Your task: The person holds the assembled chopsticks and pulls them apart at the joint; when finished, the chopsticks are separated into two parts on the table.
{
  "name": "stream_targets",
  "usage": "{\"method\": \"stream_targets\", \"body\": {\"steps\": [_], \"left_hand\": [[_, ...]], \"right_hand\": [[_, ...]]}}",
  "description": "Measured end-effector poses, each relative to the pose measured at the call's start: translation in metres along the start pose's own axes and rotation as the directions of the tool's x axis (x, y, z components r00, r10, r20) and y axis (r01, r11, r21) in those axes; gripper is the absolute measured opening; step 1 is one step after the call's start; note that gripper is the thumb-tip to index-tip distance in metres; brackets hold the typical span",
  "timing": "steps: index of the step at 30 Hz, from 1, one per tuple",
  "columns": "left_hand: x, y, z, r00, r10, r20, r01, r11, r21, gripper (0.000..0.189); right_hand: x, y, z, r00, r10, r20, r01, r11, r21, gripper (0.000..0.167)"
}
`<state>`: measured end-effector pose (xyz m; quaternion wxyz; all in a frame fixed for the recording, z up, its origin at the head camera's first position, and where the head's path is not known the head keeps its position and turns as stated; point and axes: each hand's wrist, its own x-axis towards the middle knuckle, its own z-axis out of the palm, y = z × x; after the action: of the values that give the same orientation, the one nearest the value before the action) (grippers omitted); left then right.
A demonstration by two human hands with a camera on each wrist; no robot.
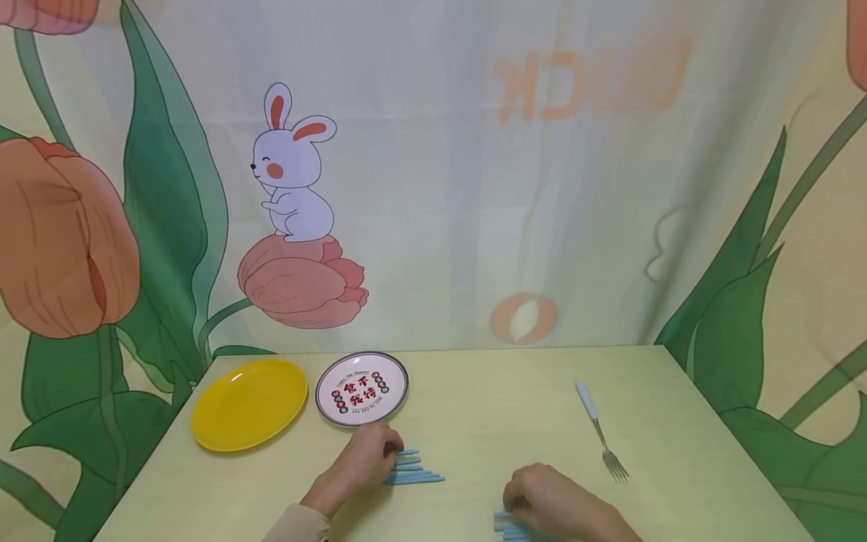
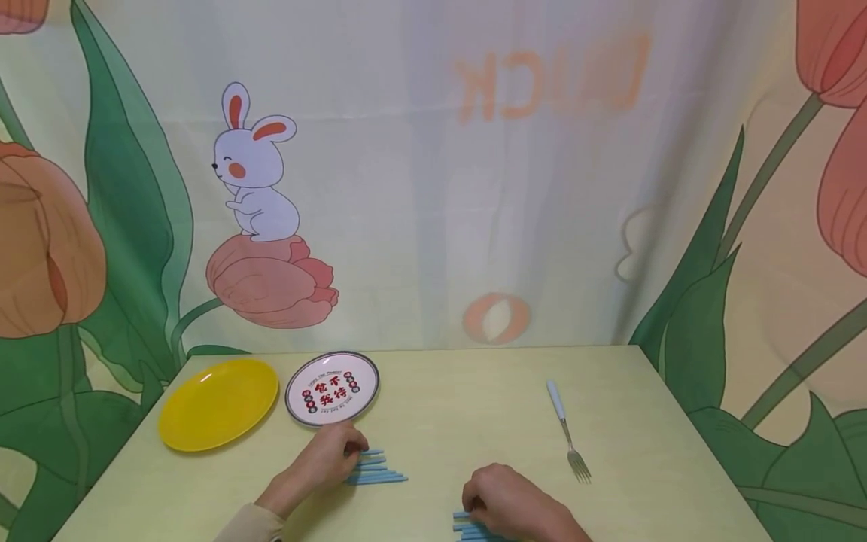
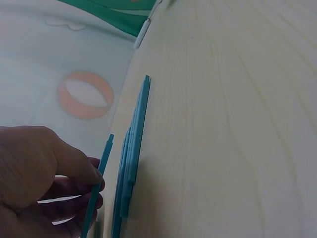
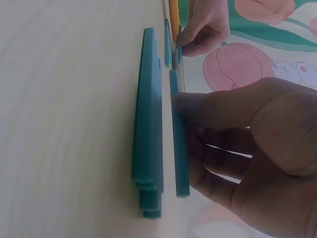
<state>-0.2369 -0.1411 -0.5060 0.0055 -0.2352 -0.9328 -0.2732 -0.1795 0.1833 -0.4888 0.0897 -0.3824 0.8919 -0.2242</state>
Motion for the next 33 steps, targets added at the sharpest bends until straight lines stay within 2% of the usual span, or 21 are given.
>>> {"method": "stream_targets", "body": {"steps": [7,19,33], "left_hand": [[-0.0012,-0.0037,0.003,1.0,-0.019,0.016,0.019,1.0,0.004,0.016],[-0.0021,-0.0071,0.004,1.0,0.007,0.013,-0.008,1.0,0.027,0.015],[-0.0024,-0.0056,0.0027,0.999,-0.014,0.033,0.013,1.0,0.027,0.017]], "right_hand": [[-0.0011,-0.0033,0.0026,1.0,-0.007,-0.01,0.007,1.0,-0.024,0.014],[0.0019,-0.0047,0.0042,0.999,0.033,0.032,-0.032,0.999,-0.024,0.01],[0.0023,-0.0024,0.0058,0.999,0.017,0.037,-0.015,0.998,-0.054,0.011]]}}
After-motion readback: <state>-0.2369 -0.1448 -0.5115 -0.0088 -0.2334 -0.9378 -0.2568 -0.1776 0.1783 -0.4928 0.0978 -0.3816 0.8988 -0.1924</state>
